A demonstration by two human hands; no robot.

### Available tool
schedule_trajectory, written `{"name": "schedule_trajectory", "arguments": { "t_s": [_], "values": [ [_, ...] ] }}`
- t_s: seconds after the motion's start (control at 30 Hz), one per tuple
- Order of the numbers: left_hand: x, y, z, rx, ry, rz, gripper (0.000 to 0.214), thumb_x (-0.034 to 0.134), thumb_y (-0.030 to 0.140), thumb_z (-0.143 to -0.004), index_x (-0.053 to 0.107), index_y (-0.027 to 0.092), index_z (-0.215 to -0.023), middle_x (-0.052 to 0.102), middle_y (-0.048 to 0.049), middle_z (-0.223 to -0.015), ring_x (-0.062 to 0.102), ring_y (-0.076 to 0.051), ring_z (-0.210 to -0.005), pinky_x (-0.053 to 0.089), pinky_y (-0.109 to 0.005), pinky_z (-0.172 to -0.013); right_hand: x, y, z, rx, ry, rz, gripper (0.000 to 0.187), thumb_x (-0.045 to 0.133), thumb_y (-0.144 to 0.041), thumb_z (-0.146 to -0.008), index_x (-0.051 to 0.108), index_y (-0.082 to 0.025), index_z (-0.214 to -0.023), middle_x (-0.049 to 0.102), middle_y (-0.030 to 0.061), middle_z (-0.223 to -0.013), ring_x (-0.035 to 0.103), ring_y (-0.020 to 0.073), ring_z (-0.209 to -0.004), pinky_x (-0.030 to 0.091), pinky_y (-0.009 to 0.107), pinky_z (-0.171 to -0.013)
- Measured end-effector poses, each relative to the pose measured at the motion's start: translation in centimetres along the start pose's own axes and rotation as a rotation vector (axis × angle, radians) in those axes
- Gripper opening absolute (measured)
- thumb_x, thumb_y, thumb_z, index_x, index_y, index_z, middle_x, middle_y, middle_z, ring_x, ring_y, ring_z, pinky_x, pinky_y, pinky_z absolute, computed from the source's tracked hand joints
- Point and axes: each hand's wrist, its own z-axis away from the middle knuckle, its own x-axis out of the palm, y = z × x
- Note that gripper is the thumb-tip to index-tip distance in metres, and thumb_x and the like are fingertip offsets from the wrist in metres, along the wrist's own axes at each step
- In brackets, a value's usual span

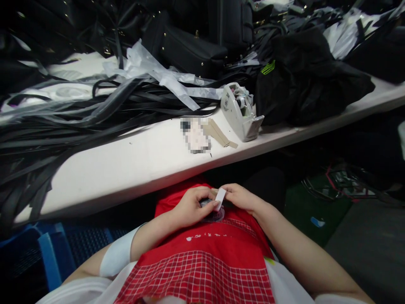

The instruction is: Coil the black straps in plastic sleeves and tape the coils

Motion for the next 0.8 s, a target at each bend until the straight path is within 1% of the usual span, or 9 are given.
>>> {"name": "schedule_trajectory", "arguments": {
  "t_s": [0.07,0.13,0.2,0.27,0.37,0.43,0.53,0.67,0.8],
  "values": [
    [0.1,0.0,0.2,0.002,0.038,0.005,0.016,0.059,0.026,-0.086,0.069,0.018,-0.077,0.069,-0.0055,-0.087,0.062,-0.016,-0.082,0.048,-0.026,-0.08,0.6,0.1,0.2,-0.029,0.079,-0.086,0.042,0.08,-0.054,-0.057,0.066,-0.015,-0.069,0.065,-0.0011,-0.064,0.056,0.0123,-0.06,0.044,0.025,-0.061],
    [0.2,-0.1,0.4,-0.035,0.119,-0.001,0.014,0.061,0.027,-0.084,0.069,0.019,-0.077,0.066,-0.0061,-0.093,0.061,-0.016,-0.088,0.048,-0.028,-0.083,1.1,0.1,0.3,-0.087,0.164,-0.077,0.038,0.078,-0.051,-0.061,0.067,-0.016,-0.069,0.066,-0.0004,-0.064,0.056,0.0128,-0.059,0.044,0.026,-0.06],
    [0.3,-0.3,0.5,-0.115,0.201,0.005,0.012,0.063,0.027,-0.081,0.069,0.018,-0.075,0.063,-0.0058,-0.094,0.059,-0.017,-0.091,0.047,-0.029,-0.084,1.4,0.1,0.4,-0.167,0.233,-0.001,0.034,0.076,-0.049,-0.065,0.069,-0.016,-0.071,0.068,0.0016,-0.067,0.058,0.0143,-0.061,0.045,0.027,-0.061],
    [0.5,-0.6,0.4,-0.226,0.194,0.091,0.011,0.063,0.026,-0.08,0.066,0.018,-0.073,0.064,-0.004,-0.085,0.061,-0.016,-0.083,0.049,-0.028,-0.078,1.5,0.1,0.4,-0.204,0.272,0.054,0.033,0.075,-0.049,-0.066,0.072,-0.016,-0.073,0.07,0.0037,-0.069,0.061,0.0165,-0.064,0.047,0.028,-0.062],
    [0.6,-0.8,0.0,-0.375,0.116,0.289,0.012,0.06,0.025,-0.08,0.061,0.016,-0.071,0.066,-0.0016,-0.069,0.06,-0.013,-0.064,0.048,-0.024,-0.063,1.5,0.1,0.4,-0.169,0.271,0.049,0.035,0.077,-0.049,-0.063,0.074,-0.016,-0.072,0.072,0.0057,-0.07,0.065,0.02,-0.067,0.05,0.031,-0.066],
    [0.7,-0.7,-0.1,-0.418,0.125,0.304,0.014,0.061,0.025,-0.078,0.06,0.015,-0.069,0.067,-0.0018,-0.066,0.058,-0.012,-0.058,0.046,-0.023,-0.058,1.3,-0.1,0.5,-0.14,0.237,0.023,0.036,0.076,-0.051,-0.066,0.075,-0.016,-0.076,0.073,0.0066,-0.073,0.067,0.0213,-0.071,0.051,0.033,-0.07],
    [0.8,-0.5,-0.1,-0.409,0.15,0.212,0.014,0.064,0.027,-0.076,0.062,0.014,-0.07,0.067,-0.0018,-0.066,0.056,-0.011,-0.058,0.044,-0.022,-0.057,0.9,-0.4,0.9,-0.123,0.187,0.014,0.037,0.072,-0.052,-0.071,0.076,-0.016,-0.082,0.075,0.0076,-0.081,0.067,0.0212,-0.076,0.052,0.034,-0.074],
    [1.0,-0.4,0.0,-0.369,0.167,0.14,0.016,0.069,0.024,-0.071,0.06,0.015,-0.08,0.067,-0.0021,-0.075,0.058,-0.012,-0.064,0.044,-0.023,-0.06,0.6,-0.7,1.3,-0.144,0.193,0.084,0.034,0.07,-0.049,-0.073,0.076,-0.016,-0.082,0.075,0.0074,-0.082,0.067,0.021,-0.076,0.052,0.033,-0.075],
    [1.2,-0.9,0.0,-0.405,0.158,0.254,0.028,0.07,0.022,-0.07,0.051,0.016,-0.09,0.066,-0.0018,-0.077,0.061,-0.013,-0.066,0.045,-0.023,-0.059,0.6,-0.9,1.3,-0.19,0.202,0.168,0.033,0.068,-0.048,-0.077,0.076,-0.017,-0.083,0.075,0.0067,-0.082,0.067,0.0215,-0.077,0.052,0.033,-0.076]
  ]
}}
